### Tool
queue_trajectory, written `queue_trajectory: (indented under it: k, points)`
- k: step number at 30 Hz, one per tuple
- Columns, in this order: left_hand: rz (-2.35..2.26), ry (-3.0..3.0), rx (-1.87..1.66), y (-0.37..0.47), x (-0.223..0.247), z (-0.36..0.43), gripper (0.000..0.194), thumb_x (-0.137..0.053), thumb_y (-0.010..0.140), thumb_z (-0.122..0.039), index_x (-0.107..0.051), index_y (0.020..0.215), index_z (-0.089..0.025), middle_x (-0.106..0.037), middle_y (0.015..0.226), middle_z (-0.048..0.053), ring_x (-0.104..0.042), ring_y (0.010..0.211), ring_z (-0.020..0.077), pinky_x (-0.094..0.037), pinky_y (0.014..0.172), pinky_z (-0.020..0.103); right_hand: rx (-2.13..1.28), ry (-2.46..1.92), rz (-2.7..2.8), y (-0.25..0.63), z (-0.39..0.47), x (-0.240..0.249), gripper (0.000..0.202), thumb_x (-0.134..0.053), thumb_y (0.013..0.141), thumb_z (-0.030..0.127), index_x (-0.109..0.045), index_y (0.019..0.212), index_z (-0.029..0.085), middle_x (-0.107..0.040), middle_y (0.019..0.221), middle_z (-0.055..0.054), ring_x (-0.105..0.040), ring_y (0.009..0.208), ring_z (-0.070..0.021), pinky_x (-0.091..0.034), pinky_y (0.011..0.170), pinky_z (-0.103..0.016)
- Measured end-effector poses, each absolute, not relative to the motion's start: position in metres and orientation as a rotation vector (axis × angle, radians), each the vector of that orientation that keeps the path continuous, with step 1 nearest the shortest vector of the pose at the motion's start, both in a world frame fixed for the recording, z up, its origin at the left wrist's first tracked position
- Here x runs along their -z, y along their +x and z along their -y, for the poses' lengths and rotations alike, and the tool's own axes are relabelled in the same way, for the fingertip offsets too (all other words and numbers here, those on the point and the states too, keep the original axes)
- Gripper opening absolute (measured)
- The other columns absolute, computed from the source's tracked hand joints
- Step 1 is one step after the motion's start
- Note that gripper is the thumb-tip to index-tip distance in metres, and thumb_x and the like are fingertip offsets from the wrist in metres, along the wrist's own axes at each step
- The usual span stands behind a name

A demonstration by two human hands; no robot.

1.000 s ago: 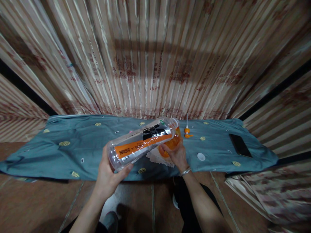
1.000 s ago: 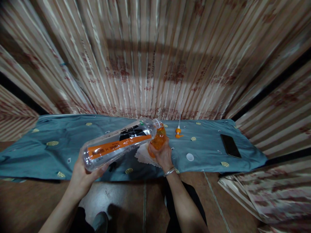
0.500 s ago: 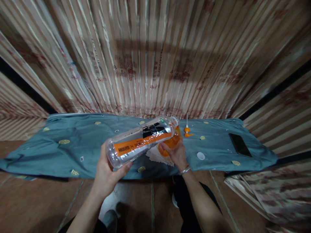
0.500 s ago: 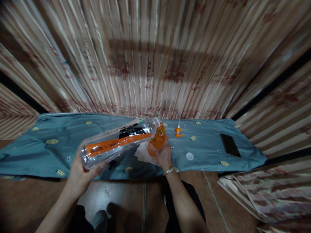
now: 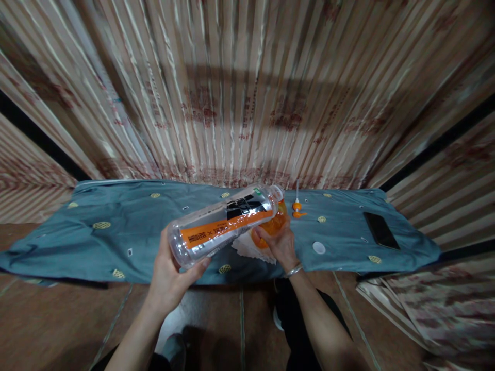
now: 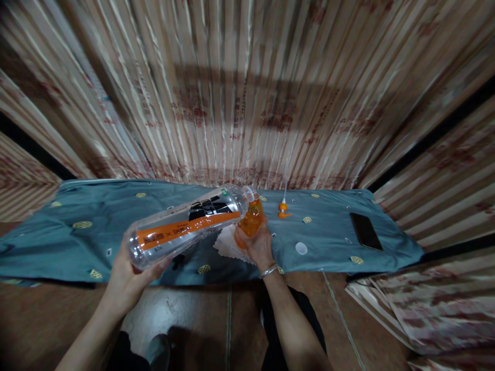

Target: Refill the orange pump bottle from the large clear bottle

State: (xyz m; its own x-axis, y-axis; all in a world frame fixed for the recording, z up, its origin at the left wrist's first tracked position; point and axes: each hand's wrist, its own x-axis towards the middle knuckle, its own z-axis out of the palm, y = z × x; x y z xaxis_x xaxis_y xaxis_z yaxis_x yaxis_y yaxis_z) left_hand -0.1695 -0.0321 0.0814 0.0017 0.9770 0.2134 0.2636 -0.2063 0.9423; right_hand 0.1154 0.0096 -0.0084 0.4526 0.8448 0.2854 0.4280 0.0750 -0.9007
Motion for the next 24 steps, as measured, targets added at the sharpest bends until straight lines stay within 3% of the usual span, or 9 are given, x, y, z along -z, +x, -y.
queue_trajectory:
  k: [16,24]
  points:
    - [-1.368,1.519,-1.27,-0.161,-0.091,0.037,0.09,-0.089,0.065,-0.052,-0.05,0.138,-0.017,-0.076,0.128,0.016,-0.077,0.117,0.037,-0.063,0.104,0.053,-0.461,-1.622,1.142,0.113,-0.009,0.005,0.069,-0.083,0.07,0.054,-0.054,0.126,0.026,-0.078,0.115,-0.009,-0.077,0.109,-0.036,-0.064,0.095,-0.054]
    - [-1.359,1.533,-1.26,-0.166,-0.088,0.034,0.091,-0.09,0.065,-0.051,-0.049,0.139,-0.018,-0.075,0.129,0.016,-0.077,0.117,0.0375,-0.063,0.104,0.054,-0.451,-1.579,1.155,0.113,-0.008,0.003,0.068,-0.083,0.069,0.055,-0.054,0.123,0.027,-0.079,0.115,-0.011,-0.078,0.108,-0.0382,-0.064,0.095,-0.06]
